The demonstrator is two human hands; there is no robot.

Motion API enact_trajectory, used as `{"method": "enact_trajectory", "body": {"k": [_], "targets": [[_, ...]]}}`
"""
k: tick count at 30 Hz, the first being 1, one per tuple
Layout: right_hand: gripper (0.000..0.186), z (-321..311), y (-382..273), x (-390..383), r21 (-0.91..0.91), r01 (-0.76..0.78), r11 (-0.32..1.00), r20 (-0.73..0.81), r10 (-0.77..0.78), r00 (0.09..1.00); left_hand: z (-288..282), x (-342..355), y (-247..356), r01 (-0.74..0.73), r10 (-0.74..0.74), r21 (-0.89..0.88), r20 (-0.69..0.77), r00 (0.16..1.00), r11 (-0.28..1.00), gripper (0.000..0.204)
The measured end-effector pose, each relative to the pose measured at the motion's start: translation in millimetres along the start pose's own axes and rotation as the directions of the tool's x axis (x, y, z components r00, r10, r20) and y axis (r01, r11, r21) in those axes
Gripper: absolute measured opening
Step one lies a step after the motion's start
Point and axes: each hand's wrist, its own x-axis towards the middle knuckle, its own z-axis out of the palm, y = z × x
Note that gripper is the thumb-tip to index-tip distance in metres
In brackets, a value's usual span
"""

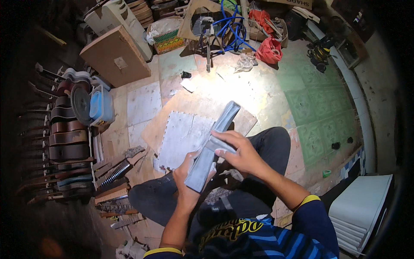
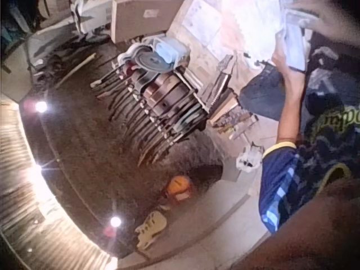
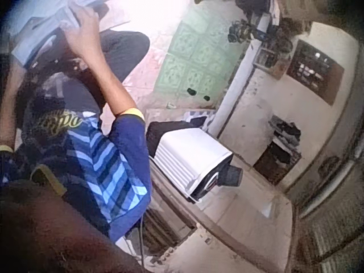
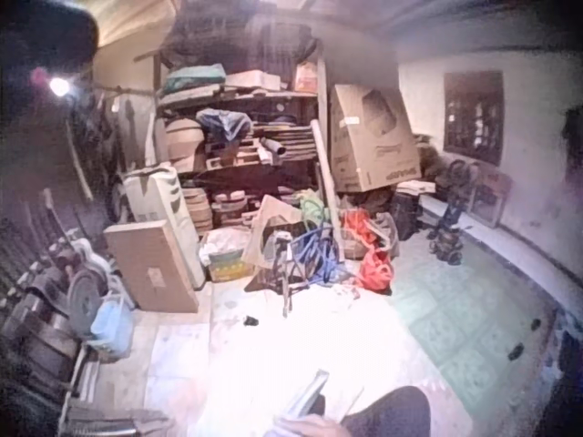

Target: The person sands the surfaces and edges of a guitar body with a piece of sandpaper.

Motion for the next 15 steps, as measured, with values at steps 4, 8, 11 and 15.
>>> {"method": "enact_trajectory", "body": {"k": [4, 8, 11, 15], "targets": [[0.050, -1.2, 1.1, 5.8, -0.343, 0.068, 0.937, -0.081, -0.101, 0.992, 0.8, 3.6, 4.7, 0.021, -0.020, 0.013, -0.024, 1.000, 1.000, 0.052], [0.052, 0.1, -7.9, -0.3, -0.149, 0.047, 0.988, 0.012, -0.046, 0.999, -0.1, -0.4, -1.5, 0.022, -0.023, -0.035, -0.021, 1.000, 0.999, 0.053], [0.052, -6.1, 5.8, 12.1, -0.551, 0.054, 0.833, -0.105, -0.134, 0.985, -0.2, -0.4, -0.4, 0.017, -0.018, -0.019, -0.013, 1.000, 1.000, 0.052], [0.052, 7.3, -1.7, 1.9, -0.353, 0.072, 0.933, -0.125, -0.123, 0.985, -1.9, 0.7, -1.0, 0.020, -0.022, -0.037, -0.028, 0.999, 0.999, 0.050]]}}
